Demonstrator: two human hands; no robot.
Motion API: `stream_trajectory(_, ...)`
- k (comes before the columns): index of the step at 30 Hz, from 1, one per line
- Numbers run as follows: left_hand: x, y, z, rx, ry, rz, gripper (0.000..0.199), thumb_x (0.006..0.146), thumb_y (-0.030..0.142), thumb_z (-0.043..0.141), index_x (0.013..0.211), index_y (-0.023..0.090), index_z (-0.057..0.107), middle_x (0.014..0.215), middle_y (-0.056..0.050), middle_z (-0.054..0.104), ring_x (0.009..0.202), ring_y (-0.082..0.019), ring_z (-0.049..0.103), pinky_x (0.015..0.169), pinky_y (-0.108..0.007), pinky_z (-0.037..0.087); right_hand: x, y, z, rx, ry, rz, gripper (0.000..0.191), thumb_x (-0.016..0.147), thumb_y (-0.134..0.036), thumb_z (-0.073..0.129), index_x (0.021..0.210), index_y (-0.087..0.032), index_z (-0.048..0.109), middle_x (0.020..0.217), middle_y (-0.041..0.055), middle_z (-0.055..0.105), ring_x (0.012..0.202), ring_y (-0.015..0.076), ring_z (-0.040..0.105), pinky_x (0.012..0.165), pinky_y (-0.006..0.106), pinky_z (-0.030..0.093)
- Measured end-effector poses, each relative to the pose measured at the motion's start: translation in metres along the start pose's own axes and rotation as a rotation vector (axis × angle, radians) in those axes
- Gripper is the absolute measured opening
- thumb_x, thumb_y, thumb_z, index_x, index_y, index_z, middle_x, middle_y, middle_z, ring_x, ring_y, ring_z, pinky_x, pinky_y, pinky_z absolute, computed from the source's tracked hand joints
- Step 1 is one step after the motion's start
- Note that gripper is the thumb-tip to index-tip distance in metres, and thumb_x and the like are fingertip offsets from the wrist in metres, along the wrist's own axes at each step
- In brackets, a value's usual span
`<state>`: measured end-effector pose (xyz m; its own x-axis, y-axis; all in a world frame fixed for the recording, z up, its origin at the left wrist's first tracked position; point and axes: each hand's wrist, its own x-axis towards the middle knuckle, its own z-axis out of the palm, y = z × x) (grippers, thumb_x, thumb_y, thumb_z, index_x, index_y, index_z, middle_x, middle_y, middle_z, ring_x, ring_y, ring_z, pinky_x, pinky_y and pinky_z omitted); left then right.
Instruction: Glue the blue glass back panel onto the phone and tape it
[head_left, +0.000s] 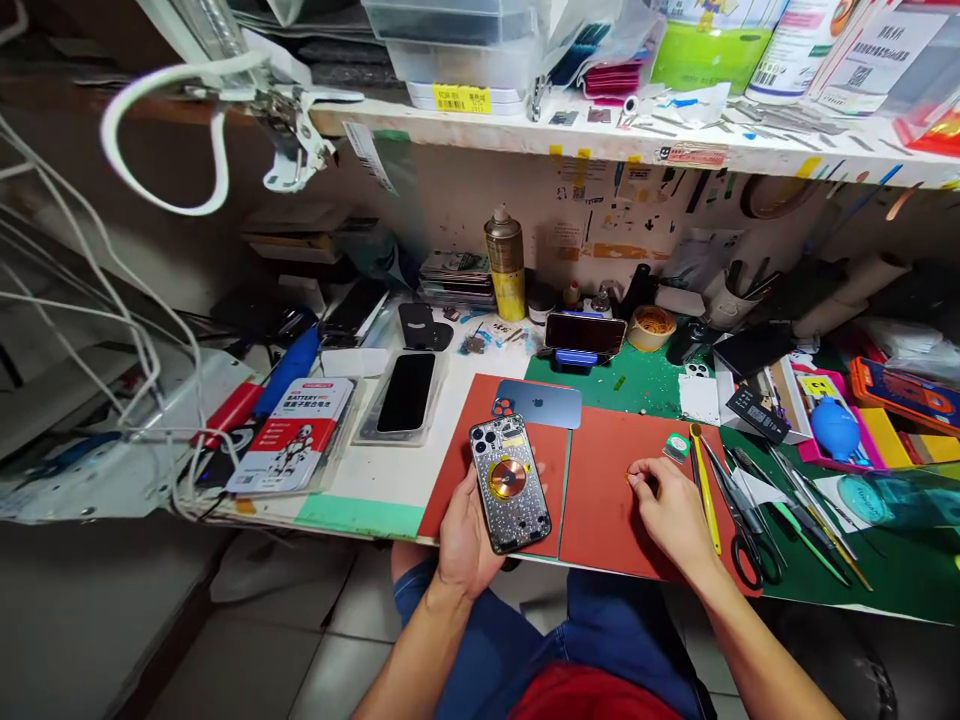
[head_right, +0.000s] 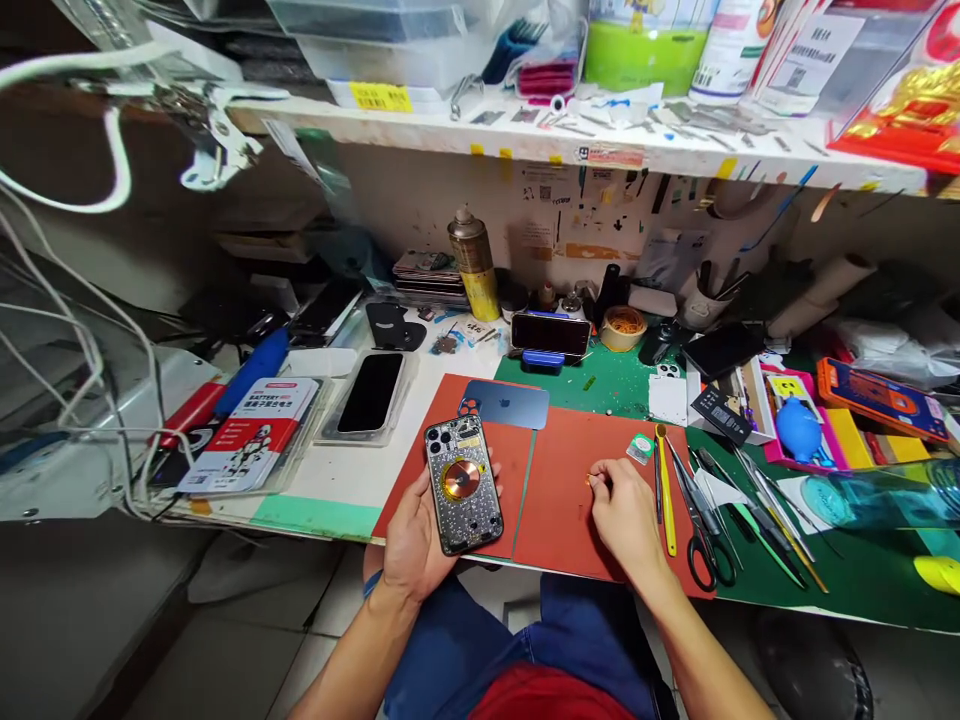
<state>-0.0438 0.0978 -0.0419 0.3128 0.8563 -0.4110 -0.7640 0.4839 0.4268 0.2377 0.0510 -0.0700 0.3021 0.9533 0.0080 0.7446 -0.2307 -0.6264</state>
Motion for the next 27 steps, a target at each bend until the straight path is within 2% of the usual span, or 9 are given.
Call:
stream_trajectory(4, 0.000, 0.000, 0.003, 0.021, 0.043, -0.003, 0.061, 0.110, 0.041, 0.053, 0.165, 0.015, 0.047, 0.146, -0.020, 0.073, 0.129, -0.038, 0.074, 0.110, -0.054, 0.061, -0.001, -0.005, -0.005, 0.065, -0.004, 0.002, 0.029, 0.108, -0.045, 0.067, 0.103, -0.017, 0.072, 0.102, 0.0034, 0.075, 0.088, 0.0173, 0.072, 0.085, 0.037, 0.061)
stream_trajectory(8, 0.001, -0.001, 0.006, 0.015, 0.058, 0.029, 0.061, 0.110, 0.038, 0.052, 0.167, 0.018, 0.045, 0.145, -0.018, 0.074, 0.131, -0.037, 0.074, 0.117, -0.059, 0.055, -0.004, -0.007, -0.008, 0.127, 0.014, 0.003, 0.033, 0.109, -0.048, 0.060, 0.100, -0.018, 0.071, 0.099, 0.0039, 0.075, 0.087, 0.0190, 0.072, 0.083, 0.037, 0.058)
stream_trajectory(11, 0.000, -0.001, 0.006, 0.001, 0.057, 0.028, 0.058, 0.111, 0.039, 0.051, 0.165, 0.019, 0.049, 0.142, -0.017, 0.076, 0.132, -0.036, 0.073, 0.119, -0.059, 0.053, -0.006, -0.005, -0.008, 0.130, 0.032, 0.019, 0.033, 0.109, -0.049, 0.058, 0.107, -0.019, 0.071, 0.101, 0.0051, 0.076, 0.089, 0.0209, 0.073, 0.086, 0.040, 0.058)
stream_trajectory(14, -0.001, 0.000, 0.005, -0.001, 0.040, 0.035, 0.055, 0.111, 0.040, 0.050, 0.162, 0.017, 0.053, 0.142, -0.017, 0.076, 0.131, -0.036, 0.074, 0.117, -0.056, 0.055, -0.005, -0.005, -0.007, 0.096, 0.034, 0.025, 0.034, 0.108, -0.050, 0.063, 0.115, -0.018, 0.072, 0.105, 0.0053, 0.076, 0.094, 0.0211, 0.073, 0.091, 0.042, 0.059)
stream_trajectory(19, 0.001, 0.000, 0.006, 0.009, 0.028, 0.016, 0.057, 0.111, 0.041, 0.052, 0.161, 0.015, 0.054, 0.144, -0.019, 0.074, 0.129, -0.036, 0.075, 0.112, -0.051, 0.060, -0.002, -0.008, -0.002, 0.029, 0.020, 0.038, 0.032, 0.107, -0.049, 0.068, 0.111, -0.018, 0.072, 0.105, 0.0042, 0.073, 0.091, 0.0191, 0.071, 0.088, 0.040, 0.060)
stream_trajectory(23, 0.001, -0.002, 0.009, -0.009, 0.033, 0.042, 0.062, 0.109, 0.039, 0.055, 0.166, 0.017, 0.047, 0.146, -0.019, 0.073, 0.134, -0.038, 0.072, 0.117, -0.058, 0.055, 0.000, -0.012, 0.000, 0.038, 0.013, 0.045, 0.032, 0.107, -0.049, 0.067, 0.103, -0.018, 0.071, 0.100, 0.0032, 0.072, 0.088, 0.0182, 0.068, 0.087, 0.038, 0.058)
stream_trajectory(25, 0.001, -0.004, 0.010, -0.029, 0.038, 0.055, 0.061, 0.109, 0.039, 0.056, 0.166, 0.021, 0.047, 0.149, -0.017, 0.072, 0.138, -0.039, 0.069, 0.119, -0.061, 0.052, -0.001, -0.013, -0.002, 0.068, 0.010, 0.040, 0.034, 0.106, -0.050, 0.065, 0.097, -0.018, 0.070, 0.099, 0.0041, 0.072, 0.088, 0.0191, 0.069, 0.086, 0.039, 0.057)
stream_trajectory(27, 0.001, -0.004, 0.011, -0.038, 0.040, 0.048, 0.060, 0.109, 0.041, 0.055, 0.165, 0.020, 0.049, 0.149, -0.018, 0.071, 0.140, -0.039, 0.067, 0.120, -0.063, 0.051, -0.001, -0.013, -0.005, 0.108, 0.007, 0.041, 0.034, 0.105, -0.051, 0.062, 0.094, -0.019, 0.071, 0.095, 0.0055, 0.075, 0.083, 0.0206, 0.070, 0.082, 0.039, 0.056)
